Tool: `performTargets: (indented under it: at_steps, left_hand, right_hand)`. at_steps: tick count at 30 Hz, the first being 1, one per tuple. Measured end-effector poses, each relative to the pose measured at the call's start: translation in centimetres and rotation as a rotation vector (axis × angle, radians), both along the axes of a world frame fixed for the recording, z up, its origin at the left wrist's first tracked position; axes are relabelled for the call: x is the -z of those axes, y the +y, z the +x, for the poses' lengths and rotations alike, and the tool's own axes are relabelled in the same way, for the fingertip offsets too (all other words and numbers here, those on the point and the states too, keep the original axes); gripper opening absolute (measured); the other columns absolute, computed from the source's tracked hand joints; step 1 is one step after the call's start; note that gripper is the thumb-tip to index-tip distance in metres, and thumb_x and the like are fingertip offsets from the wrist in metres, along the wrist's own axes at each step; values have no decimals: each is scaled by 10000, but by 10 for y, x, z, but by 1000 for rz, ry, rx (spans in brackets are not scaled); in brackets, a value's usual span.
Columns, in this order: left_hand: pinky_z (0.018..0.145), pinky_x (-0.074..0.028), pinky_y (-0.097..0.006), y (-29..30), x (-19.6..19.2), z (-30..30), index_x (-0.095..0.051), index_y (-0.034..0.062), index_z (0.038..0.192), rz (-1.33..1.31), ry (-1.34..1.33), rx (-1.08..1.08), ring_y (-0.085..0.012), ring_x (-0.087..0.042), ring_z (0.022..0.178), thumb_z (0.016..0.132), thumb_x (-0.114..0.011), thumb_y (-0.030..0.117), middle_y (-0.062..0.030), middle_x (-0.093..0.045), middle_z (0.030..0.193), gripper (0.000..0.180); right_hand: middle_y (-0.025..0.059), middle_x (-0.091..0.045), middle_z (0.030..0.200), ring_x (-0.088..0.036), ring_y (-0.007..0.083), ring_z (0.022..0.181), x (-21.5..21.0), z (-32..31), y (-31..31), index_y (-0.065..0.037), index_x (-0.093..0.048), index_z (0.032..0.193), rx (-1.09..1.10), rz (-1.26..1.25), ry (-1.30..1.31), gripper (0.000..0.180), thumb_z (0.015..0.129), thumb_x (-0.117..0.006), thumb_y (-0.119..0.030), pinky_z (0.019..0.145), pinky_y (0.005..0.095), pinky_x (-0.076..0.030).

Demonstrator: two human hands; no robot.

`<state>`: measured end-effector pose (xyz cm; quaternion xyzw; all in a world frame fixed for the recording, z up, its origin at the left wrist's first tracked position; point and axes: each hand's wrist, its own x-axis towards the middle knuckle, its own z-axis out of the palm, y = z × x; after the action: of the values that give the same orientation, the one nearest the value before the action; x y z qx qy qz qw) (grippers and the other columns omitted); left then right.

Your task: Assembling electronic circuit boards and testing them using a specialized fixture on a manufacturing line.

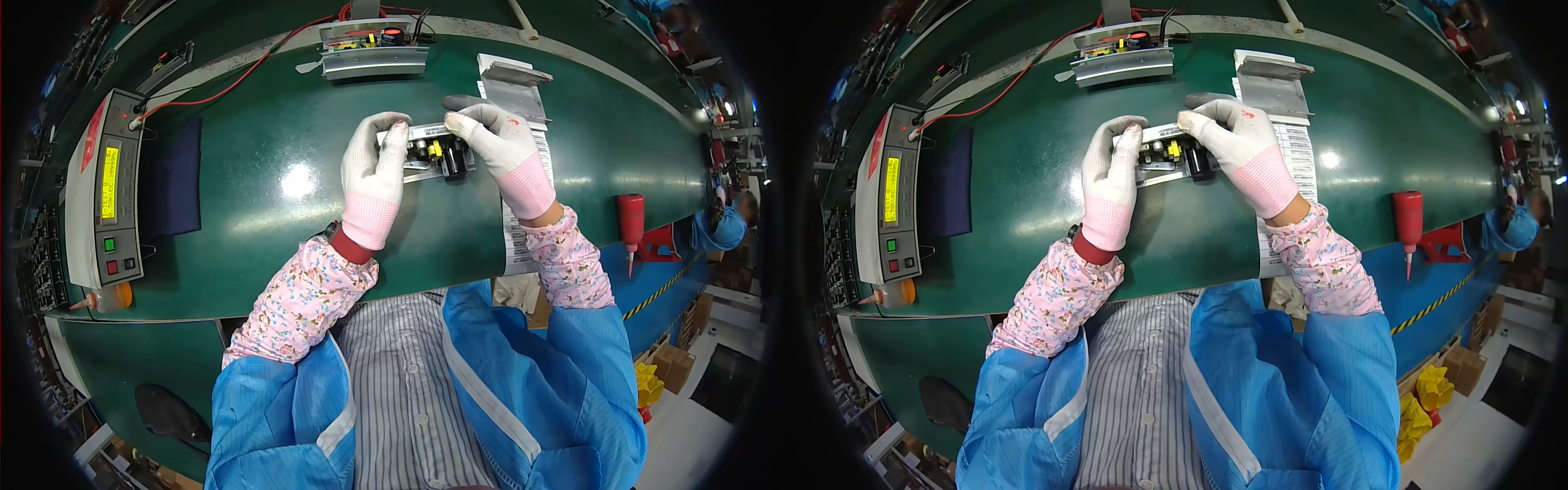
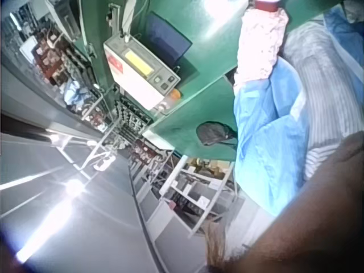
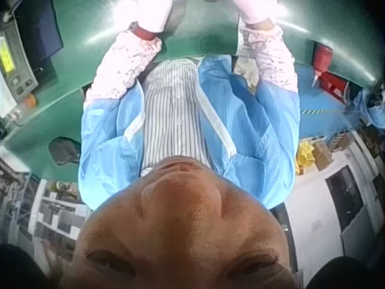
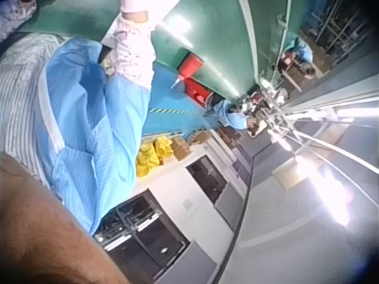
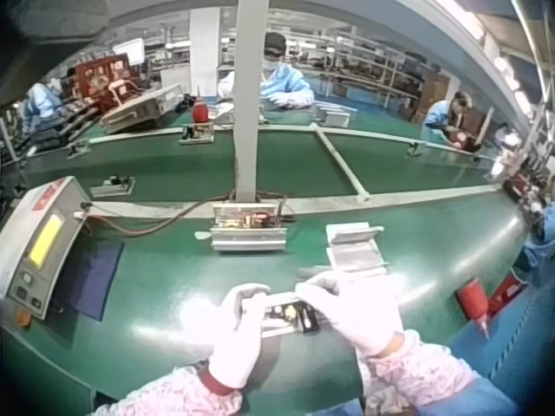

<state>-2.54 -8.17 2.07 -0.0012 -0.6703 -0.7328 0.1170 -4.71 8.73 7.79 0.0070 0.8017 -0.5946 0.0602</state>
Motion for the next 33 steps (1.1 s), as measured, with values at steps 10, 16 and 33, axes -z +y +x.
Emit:
performTargets:
  at_steps: [10, 16, 33]
  left_hand:
    - [805, -514, -274, 0, -3, 1, -654, -8, 1085, 62, -84, 44, -149, -623, 854, 962, -677, 174, -97, -685, 990, 221]
    - [790, -523, -267, -2, 0, 0, -658, -12, 1084, 54, -95, 41, -147, -629, 833, 943, -704, 166, -103, -689, 991, 232]
    - [904, -513, -285, -2, 4, -4, -640, -18, 1186, 84, -39, -26, -188, -642, 974, 921, -743, 198, -133, -679, 1106, 357]
  right_hand:
    - [83, -724, 1077, -580, 87, 792, 3, -4, 2, 49, -726, 1019, -12, 266, 97, 316, 938, -718, -257, 728, 208, -471]
    - [124, -698, 1204, -643, 181, 944, 3, 8, 5, 6, -727, 1101, 30, 335, 281, 299, 906, -727, -220, 844, 277, -511]
    - [121, -589, 1404, -498, 302, 1340, 11, 12, 35, -134, -650, 1349, -69, 787, 789, 504, 854, -730, -186, 1163, 429, -339]
